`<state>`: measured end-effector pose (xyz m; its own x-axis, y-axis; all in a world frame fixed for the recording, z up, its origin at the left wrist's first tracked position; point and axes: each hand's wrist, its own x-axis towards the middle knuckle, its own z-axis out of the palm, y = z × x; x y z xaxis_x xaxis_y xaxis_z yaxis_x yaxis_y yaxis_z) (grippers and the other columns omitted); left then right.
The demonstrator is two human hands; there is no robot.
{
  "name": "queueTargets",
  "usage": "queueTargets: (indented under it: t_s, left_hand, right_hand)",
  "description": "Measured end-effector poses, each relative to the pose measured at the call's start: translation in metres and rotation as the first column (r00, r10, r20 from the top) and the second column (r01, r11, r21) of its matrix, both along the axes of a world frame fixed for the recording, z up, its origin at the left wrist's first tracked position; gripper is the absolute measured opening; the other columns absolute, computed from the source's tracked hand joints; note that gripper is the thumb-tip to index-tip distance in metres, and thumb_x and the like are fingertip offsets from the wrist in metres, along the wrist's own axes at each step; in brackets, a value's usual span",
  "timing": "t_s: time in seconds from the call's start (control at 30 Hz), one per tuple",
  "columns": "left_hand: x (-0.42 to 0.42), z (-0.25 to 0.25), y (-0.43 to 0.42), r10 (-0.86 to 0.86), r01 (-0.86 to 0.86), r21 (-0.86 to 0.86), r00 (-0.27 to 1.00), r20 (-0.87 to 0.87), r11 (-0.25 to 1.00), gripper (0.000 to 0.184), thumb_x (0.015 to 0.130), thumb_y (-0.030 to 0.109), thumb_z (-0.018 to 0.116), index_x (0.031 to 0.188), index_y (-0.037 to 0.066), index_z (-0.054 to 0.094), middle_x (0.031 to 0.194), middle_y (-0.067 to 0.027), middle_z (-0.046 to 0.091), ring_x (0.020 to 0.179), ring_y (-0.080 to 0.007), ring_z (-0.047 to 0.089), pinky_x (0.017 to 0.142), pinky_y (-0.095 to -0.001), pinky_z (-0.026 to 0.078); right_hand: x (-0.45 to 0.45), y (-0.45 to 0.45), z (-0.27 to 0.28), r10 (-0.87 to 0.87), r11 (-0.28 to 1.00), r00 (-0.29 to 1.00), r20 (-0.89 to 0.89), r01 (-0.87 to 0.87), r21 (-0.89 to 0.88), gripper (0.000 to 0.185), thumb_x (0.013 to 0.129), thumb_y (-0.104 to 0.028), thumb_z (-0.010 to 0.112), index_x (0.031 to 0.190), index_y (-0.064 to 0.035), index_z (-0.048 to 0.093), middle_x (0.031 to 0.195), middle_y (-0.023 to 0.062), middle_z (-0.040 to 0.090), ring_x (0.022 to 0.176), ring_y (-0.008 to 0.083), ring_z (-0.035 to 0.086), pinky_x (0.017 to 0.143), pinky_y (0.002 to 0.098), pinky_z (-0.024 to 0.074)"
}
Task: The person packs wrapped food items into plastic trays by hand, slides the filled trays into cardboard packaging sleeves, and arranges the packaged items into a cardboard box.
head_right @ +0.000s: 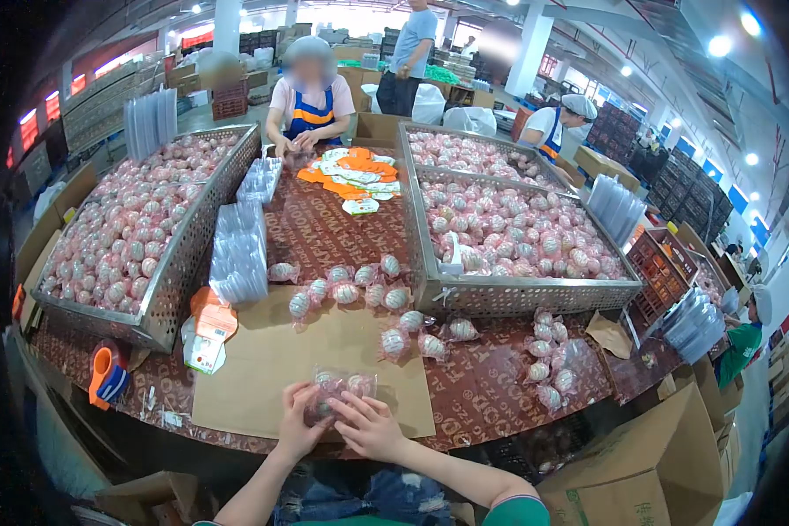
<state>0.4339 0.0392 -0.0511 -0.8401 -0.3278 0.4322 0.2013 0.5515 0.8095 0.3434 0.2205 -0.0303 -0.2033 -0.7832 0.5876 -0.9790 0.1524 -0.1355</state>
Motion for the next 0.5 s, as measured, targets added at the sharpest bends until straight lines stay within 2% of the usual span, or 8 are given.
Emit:
queueTargets:
  t_s: [0.17, 0.2, 0.27, 0.3, 0.33, 0.4, 0.47, 0.5]
  left_hand:
    - [0.008, 0.004, -0.018, -0.226, 0.227, 0.005, 0.969, 0.096, 0.974, 0.079, 0.078, 0.005, 0.072, 0.146, 0.011, 0.033, 0.149, -0.0183, 0.022, 0.133, -0.0345, 0.037, 0.105, -0.0419, 0.040]
    - [0.012, 0.002, -0.017, -0.338, 0.282, 0.452, 0.940, 0.046, 0.846, 0.078, 0.082, 0.006, 0.068, 0.149, 0.011, 0.027, 0.151, -0.0168, 0.022, 0.133, -0.0299, 0.040, 0.106, -0.0405, 0.041]
    - [0.018, -0.002, -0.028, -0.407, 0.167, 0.836, 0.910, 0.073, 0.522, 0.072, 0.090, 0.007, 0.063, 0.150, 0.009, 0.023, 0.146, -0.0168, 0.034, 0.129, -0.0264, 0.045, 0.104, -0.0392, 0.044]
    - [0.010, -0.005, -0.025, -0.237, 0.112, 0.844, 0.971, 0.019, 0.525, 0.063, 0.096, 0.007, 0.057, 0.149, 0.005, 0.022, 0.134, -0.0177, 0.049, 0.119, -0.0257, 0.055, 0.099, -0.0378, 0.047]
    - [0.005, -0.004, -0.028, -0.232, 0.102, 0.841, 0.972, 0.029, 0.531, 0.063, 0.096, 0.007, 0.057, 0.149, 0.005, 0.022, 0.134, -0.0177, 0.049, 0.119, -0.0257, 0.055, 0.099, -0.0378, 0.047]
    - [-0.007, 0.007, -0.033, -0.281, -0.002, 0.973, 0.957, 0.069, 0.231, 0.060, 0.097, 0.009, 0.055, 0.148, 0.002, 0.023, 0.123, -0.0188, 0.057, 0.112, -0.0245, 0.060, 0.096, -0.0356, 0.049]
    - [-0.021, 0.019, -0.033, -0.268, -0.046, 0.964, 0.956, 0.119, 0.262, 0.058, 0.096, 0.010, 0.058, 0.145, 0.000, 0.029, 0.112, -0.0169, 0.062, 0.098, -0.0201, 0.064, 0.088, -0.0319, 0.051]
    - [-0.028, 0.018, -0.033, -0.303, -0.070, 0.881, 0.924, 0.234, 0.468, 0.053, 0.095, 0.010, 0.060, 0.142, 0.002, 0.036, 0.107, -0.0133, 0.062, 0.095, -0.0177, 0.063, 0.085, -0.0298, 0.051]
  right_hand:
    - [-0.020, -0.010, 0.006, 0.005, 1.000, 0.994, -0.107, -0.008, -0.027, 0.019, 0.076, -0.019, 0.069, 0.094, -0.0149, 0.062, 0.135, 0.0098, 0.055, 0.125, 0.0267, 0.053, 0.101, 0.0410, 0.0359]
    - [-0.027, -0.011, 0.010, 0.030, 0.998, 0.995, -0.098, -0.035, -0.053, 0.017, 0.076, -0.017, 0.069, 0.091, -0.0135, 0.062, 0.133, 0.0104, 0.056, 0.122, 0.0272, 0.055, 0.099, 0.0405, 0.0394]
    - [-0.038, -0.016, 0.029, 0.048, 0.994, 0.995, -0.089, -0.056, -0.096, 0.006, 0.079, -0.011, 0.065, 0.083, -0.0083, 0.062, 0.125, 0.0119, 0.061, 0.115, 0.0281, 0.060, 0.091, 0.0380, 0.0474]
    - [-0.042, -0.016, 0.034, 0.053, 0.995, 0.995, -0.088, -0.060, -0.077, 0.006, 0.078, -0.009, 0.066, 0.082, -0.0075, 0.062, 0.123, 0.0118, 0.062, 0.113, 0.0279, 0.061, 0.089, 0.0377, 0.0489]
    - [-0.046, -0.018, 0.034, 0.058, 0.995, 0.995, -0.086, -0.065, -0.078, 0.007, 0.078, -0.010, 0.066, 0.082, -0.0068, 0.061, 0.124, 0.0110, 0.062, 0.113, 0.0263, 0.061, 0.090, 0.0366, 0.0487]
    - [-0.046, -0.018, 0.039, 0.079, 0.994, 0.994, -0.079, -0.085, -0.073, 0.007, 0.078, -0.010, 0.066, 0.082, -0.0069, 0.061, 0.123, 0.0106, 0.062, 0.113, 0.0256, 0.061, 0.089, 0.0361, 0.0489]
    - [-0.040, -0.017, 0.036, 0.086, 0.993, 0.993, -0.085, -0.092, -0.068, 0.006, 0.078, -0.010, 0.065, 0.082, -0.0073, 0.062, 0.123, 0.0098, 0.062, 0.112, 0.0245, 0.062, 0.089, 0.0356, 0.0489]
    - [-0.031, -0.014, 0.030, 0.076, 0.994, 0.993, -0.093, -0.084, -0.075, 0.005, 0.078, -0.011, 0.065, 0.082, -0.0077, 0.062, 0.123, 0.0094, 0.062, 0.112, 0.0241, 0.062, 0.089, 0.0354, 0.0487]
